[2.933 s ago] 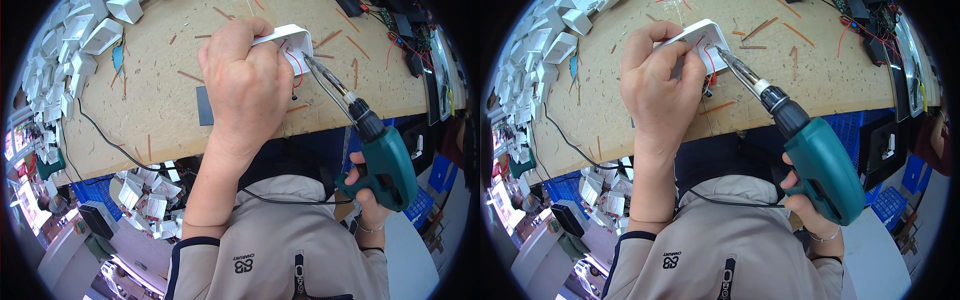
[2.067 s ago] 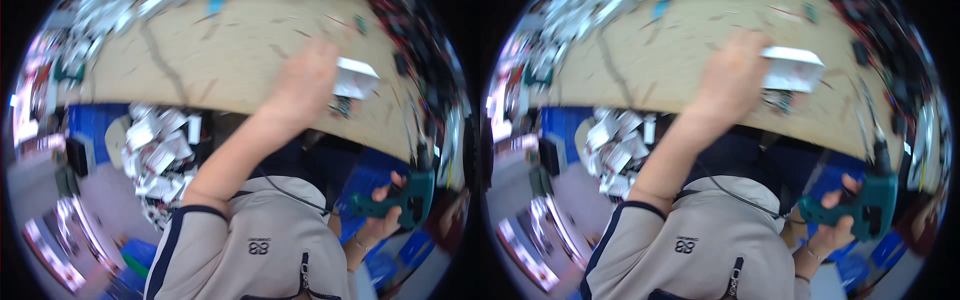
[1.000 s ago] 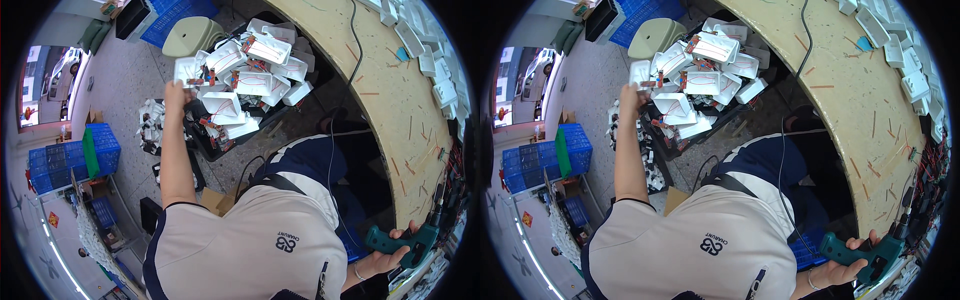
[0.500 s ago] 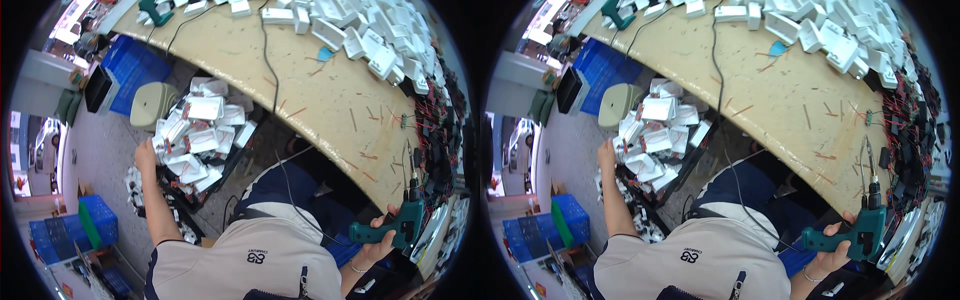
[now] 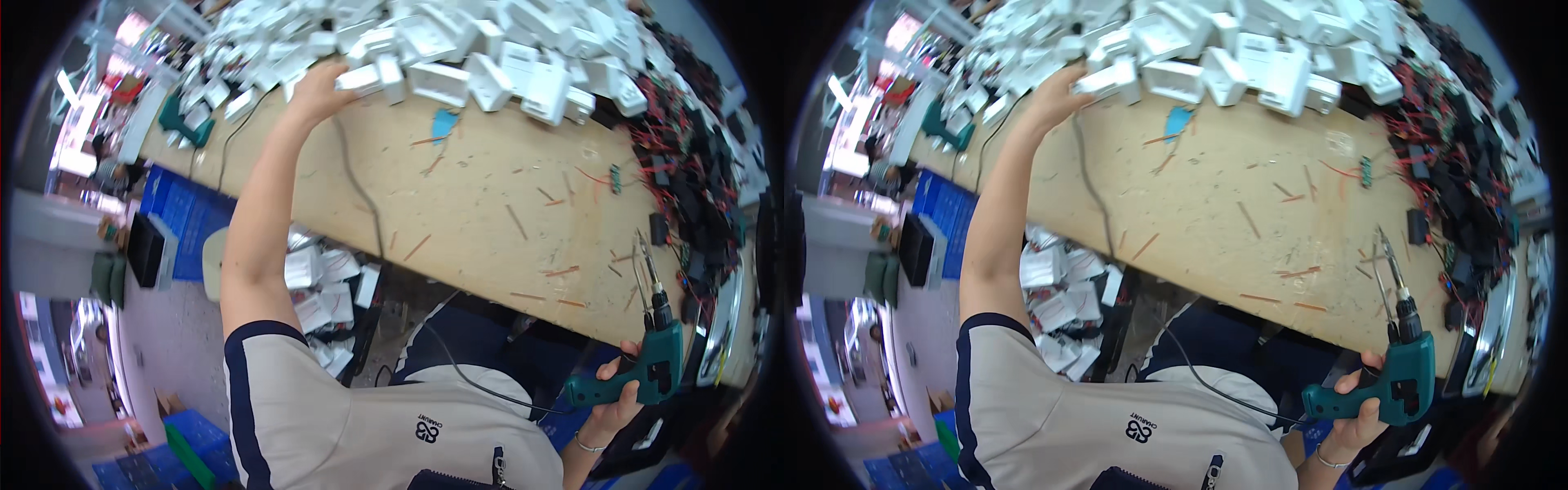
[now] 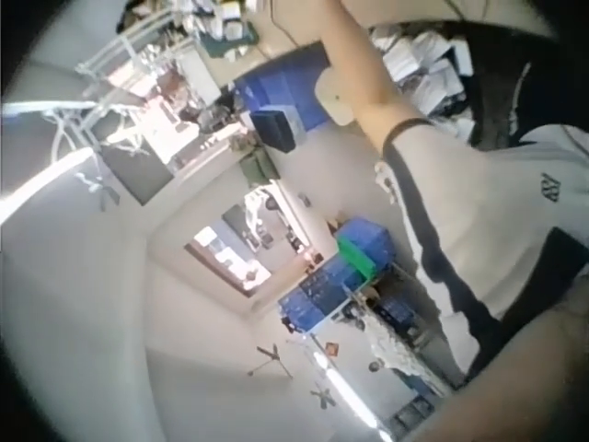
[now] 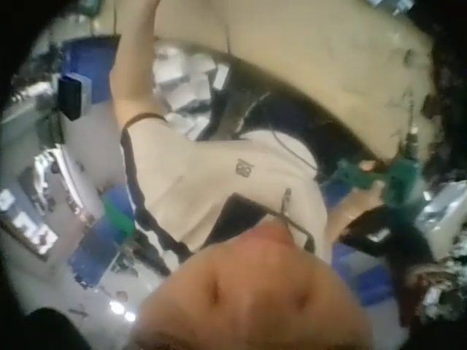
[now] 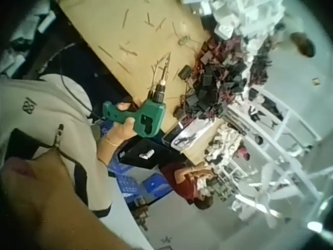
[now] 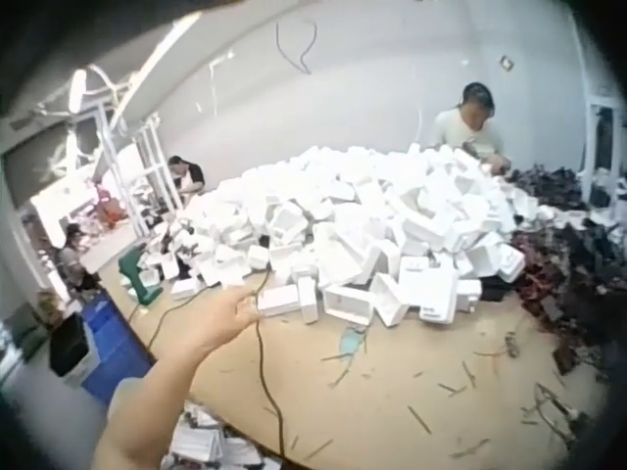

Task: Soldering electronic components and wires into white plastic housings at a workbench.

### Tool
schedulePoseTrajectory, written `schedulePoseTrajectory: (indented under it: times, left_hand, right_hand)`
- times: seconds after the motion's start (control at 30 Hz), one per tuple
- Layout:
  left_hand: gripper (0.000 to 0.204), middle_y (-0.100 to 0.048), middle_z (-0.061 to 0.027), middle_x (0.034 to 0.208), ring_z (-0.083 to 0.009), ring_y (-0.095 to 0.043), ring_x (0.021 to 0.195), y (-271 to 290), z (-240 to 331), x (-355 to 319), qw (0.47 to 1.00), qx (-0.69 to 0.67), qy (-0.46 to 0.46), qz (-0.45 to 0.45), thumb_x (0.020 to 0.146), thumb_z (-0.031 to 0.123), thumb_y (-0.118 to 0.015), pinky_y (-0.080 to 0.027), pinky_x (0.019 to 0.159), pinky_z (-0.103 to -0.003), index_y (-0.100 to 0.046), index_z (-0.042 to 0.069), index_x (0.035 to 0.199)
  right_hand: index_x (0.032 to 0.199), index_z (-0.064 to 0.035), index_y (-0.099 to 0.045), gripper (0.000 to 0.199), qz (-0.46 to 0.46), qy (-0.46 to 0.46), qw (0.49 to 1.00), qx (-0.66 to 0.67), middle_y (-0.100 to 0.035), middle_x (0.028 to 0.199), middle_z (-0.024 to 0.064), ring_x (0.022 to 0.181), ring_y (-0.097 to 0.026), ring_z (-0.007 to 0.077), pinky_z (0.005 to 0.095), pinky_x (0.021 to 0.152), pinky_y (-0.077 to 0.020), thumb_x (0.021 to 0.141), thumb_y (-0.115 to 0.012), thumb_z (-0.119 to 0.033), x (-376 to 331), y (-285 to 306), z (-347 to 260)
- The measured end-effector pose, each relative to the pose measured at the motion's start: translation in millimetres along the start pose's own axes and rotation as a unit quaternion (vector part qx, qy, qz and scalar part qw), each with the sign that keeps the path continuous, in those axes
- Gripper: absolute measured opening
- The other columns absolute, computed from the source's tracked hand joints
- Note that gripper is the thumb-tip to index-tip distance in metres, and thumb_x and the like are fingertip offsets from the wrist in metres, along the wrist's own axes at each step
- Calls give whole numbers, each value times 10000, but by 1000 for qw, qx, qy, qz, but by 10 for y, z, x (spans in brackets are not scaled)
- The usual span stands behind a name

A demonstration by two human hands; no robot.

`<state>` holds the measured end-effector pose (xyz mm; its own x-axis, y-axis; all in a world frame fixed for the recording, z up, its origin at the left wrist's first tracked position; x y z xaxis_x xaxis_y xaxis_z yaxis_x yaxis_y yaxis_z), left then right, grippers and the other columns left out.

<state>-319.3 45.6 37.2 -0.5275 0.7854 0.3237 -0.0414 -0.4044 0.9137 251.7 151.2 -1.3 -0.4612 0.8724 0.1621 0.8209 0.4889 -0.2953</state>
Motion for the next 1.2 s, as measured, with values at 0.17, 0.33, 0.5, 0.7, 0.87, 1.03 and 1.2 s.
schedulePoseTrajectory:
  times: [0.17, 0.33, 0.5, 0.7, 0.87, 1.03, 1.2]
  left_hand:
    - [685, -544, -120, 1070, -291, -503, 1004, -476, -34, 352, 967, 186, 31, -169, 586, 412, -666, -407, 825, -366, -470, 107, 1168]
    - [699, -538, -167, 1012, -257, -535, 943, -101, 179, 109, 965, 104, 113, -214, 610, 236, -679, -435, 776, -332, -391, 19, 1208]
    - [617, -495, -131, 1042, -224, -546, 895, 559, 796, -350, 980, -193, 44, 8, 651, 76, -655, -447, 769, -298, -337, 4, 1174]
    - [650, -398, -161, 1182, -235, -441, 1082, -137, 2676, -947, 813, -549, -192, -36, 633, -25, -647, -382, 894, -340, -312, 61, 1184]
    - [659, -348, -134, 1244, -254, -391, 1130, -1033, 3336, -1212, 780, -552, -186, -227, 633, 37, -661, -329, 939, -340, -305, 50, 1188]
    - [691, -342, -131, 1256, -248, -387, 1129, -1024, 3363, -1258, 802, -491, -216, -262, 635, 146, -689, -331, 932, -339, -313, 53, 1208]
    - [600, -396, -149, 1202, -268, -414, 1097, -923, 3358, -1170, 806, -500, -218, -229, 691, 210, -655, -357, 898, -326, -371, 24, 1185]
  right_hand:
    - [1221, 58, -321, 618, 49, -8, 999, -5, -491, 1107, 193, 677, -535, 145, 239, 561, -466, 788, -609, -277, -38, 88, -45]
    - [1219, 57, -323, 626, 56, 4, 998, -11, -503, 1086, 202, 667, -544, 148, 236, 556, -471, 780, -619, -277, -29, 201, -44]
    - [1213, 62, -328, 645, 57, 10, 998, -12, -505, 1083, 208, 667, -549, 154, 240, 556, -471, 769, -630, -296, 22, 273, -59]
    - [1208, 73, -331, 624, 53, 28, 998, 26, -496, 1101, 222, 688, -560, 164, 242, 574, -482, 779, -622, -274, 9, 347, -84]
    - [1219, 60, -334, 612, 51, 33, 997, 38, -490, 1132, 218, 704, -557, 159, 247, 590, -480, 785, -615, -268, -106, 374, -134]
    - [1226, 56, -333, 619, 65, 35, 996, 42, -488, 1138, 212, 708, -556, 155, 246, 593, -475, 783, -618, -270, -199, 435, -148]
    - [1229, 56, -332, 620, 60, 34, 997, 40, -485, 1143, 214, 704, -556, 149, 244, 590, -469, 785, -615, -272, -191, 407, -140]
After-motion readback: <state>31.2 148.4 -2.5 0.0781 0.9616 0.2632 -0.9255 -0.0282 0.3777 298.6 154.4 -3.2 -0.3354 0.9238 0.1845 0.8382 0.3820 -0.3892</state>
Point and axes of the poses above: each hand's wrist, its own x-axis towards the middle knuckle, its own y-axis out of the back of the hand, z = x × y, the point moved 9 cm from there along x, towards the middle knuckle
